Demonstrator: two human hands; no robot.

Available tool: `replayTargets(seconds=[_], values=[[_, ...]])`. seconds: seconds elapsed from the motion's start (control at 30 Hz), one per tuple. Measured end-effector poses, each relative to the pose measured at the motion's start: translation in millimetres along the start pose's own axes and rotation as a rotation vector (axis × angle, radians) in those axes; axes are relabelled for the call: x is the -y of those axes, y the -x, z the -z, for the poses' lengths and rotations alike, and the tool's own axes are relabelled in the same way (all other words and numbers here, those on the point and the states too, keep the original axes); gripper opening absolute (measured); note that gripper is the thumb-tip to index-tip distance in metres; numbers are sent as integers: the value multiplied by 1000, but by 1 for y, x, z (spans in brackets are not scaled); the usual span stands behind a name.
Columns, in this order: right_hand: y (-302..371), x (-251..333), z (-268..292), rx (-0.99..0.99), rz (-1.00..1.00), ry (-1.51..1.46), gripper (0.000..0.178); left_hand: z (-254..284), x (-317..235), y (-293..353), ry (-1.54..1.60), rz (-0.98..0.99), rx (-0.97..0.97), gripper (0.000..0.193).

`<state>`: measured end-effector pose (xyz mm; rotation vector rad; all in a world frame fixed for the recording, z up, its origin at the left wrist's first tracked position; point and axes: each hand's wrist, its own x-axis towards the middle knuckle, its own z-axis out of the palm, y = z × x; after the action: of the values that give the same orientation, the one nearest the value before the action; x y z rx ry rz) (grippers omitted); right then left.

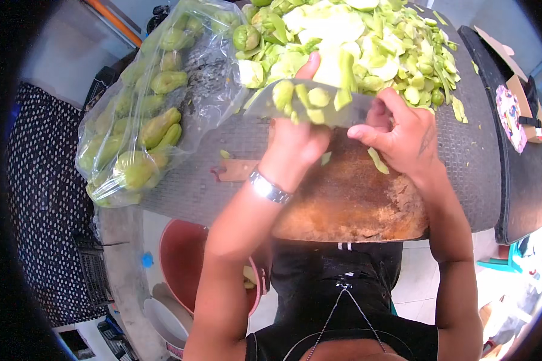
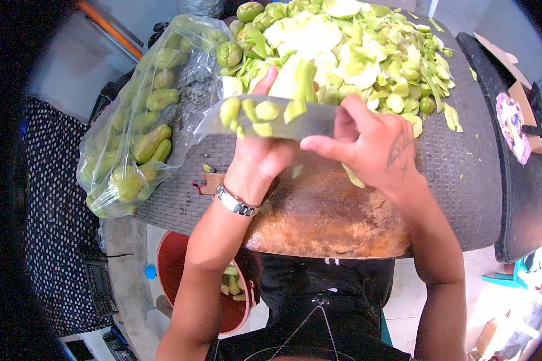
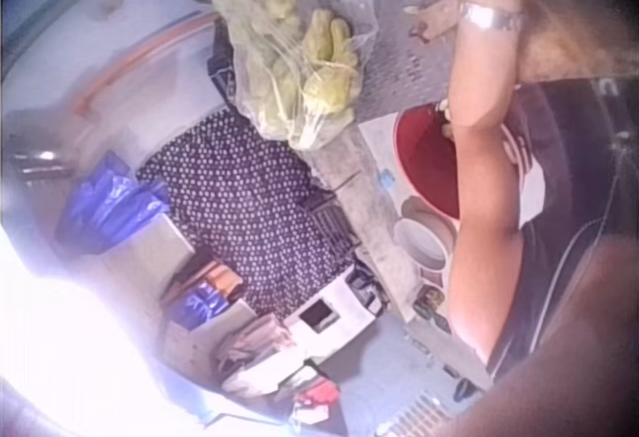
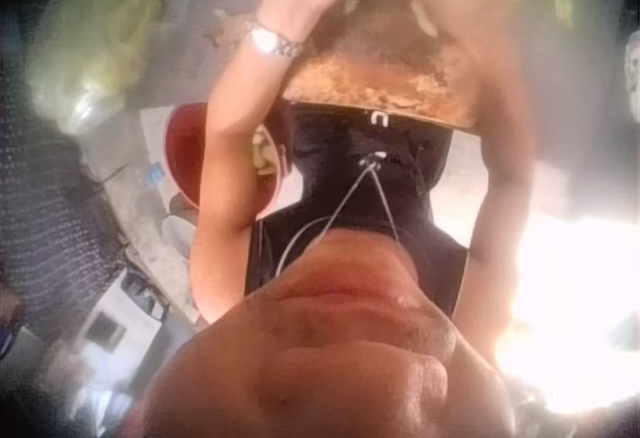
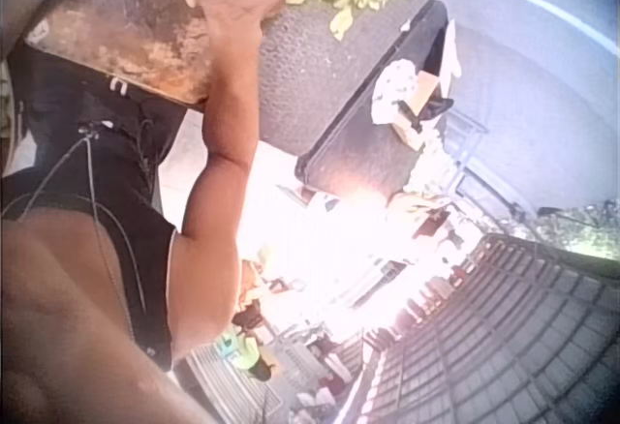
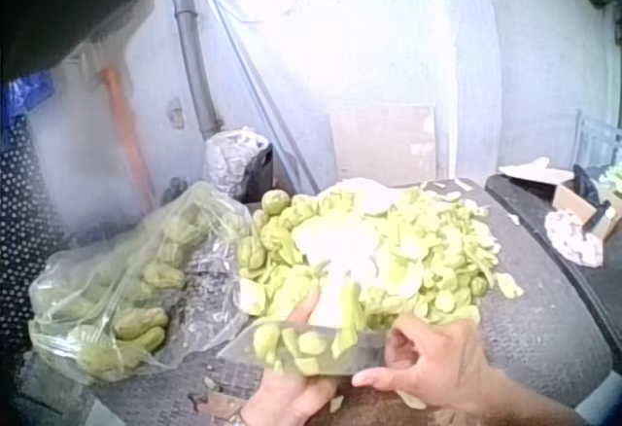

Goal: The person peels chayote squash using a knife. They hold each chayote in one hand while removing the skin with a knife in the other, placing peeled pieces into a red bucket.

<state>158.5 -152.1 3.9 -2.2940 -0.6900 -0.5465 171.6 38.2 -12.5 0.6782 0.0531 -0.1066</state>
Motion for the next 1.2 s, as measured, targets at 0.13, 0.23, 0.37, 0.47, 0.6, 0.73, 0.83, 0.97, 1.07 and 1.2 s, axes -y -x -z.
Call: replayTargets(seconds=[0.13, 0.23, 0.37, 0.47, 0.6, 0.73, 0.83, 0.97, 1.07, 1.2], values=[[-10, -10, 14, 55, -79, 9, 60, -3, -2, 11, -2, 23, -9, 55], [-6, -11, 11, 40, -117, -51, 60, 3, 1, 5, -23, 28, -8, 55], [-13, -17, 12, 83, -125, -99, 64, -4, -8, 8, 37, 88, 43, 51], [-25, -39, 26, 135, -396, -3, 69, -2, -15, 3, -85, 91, 117, 54], [-25, -56, 29, 40, -634, 50, 71, -10, -12, 6, 52, 129, 73, 52], [-20, -47, 25, 63, -600, -32, 71, -15, -13, 5, 59, 77, -100, 48], [-11, -14, 19, 108, -496, -90, 69, -7, -5, 2, 26, 7, -109, 47], [5, 5, -6, 56, -108, -43, 67, 9, 5, 0, 0, 31, -64, 53], [3, 11, -7, 120, -71, 47, 66, -9, 2, 11, 30, 105, -53, 57], [3, 8, -8, 70, 4, 103, 68, -17, 2, 16, 58, 65, 45, 53]])
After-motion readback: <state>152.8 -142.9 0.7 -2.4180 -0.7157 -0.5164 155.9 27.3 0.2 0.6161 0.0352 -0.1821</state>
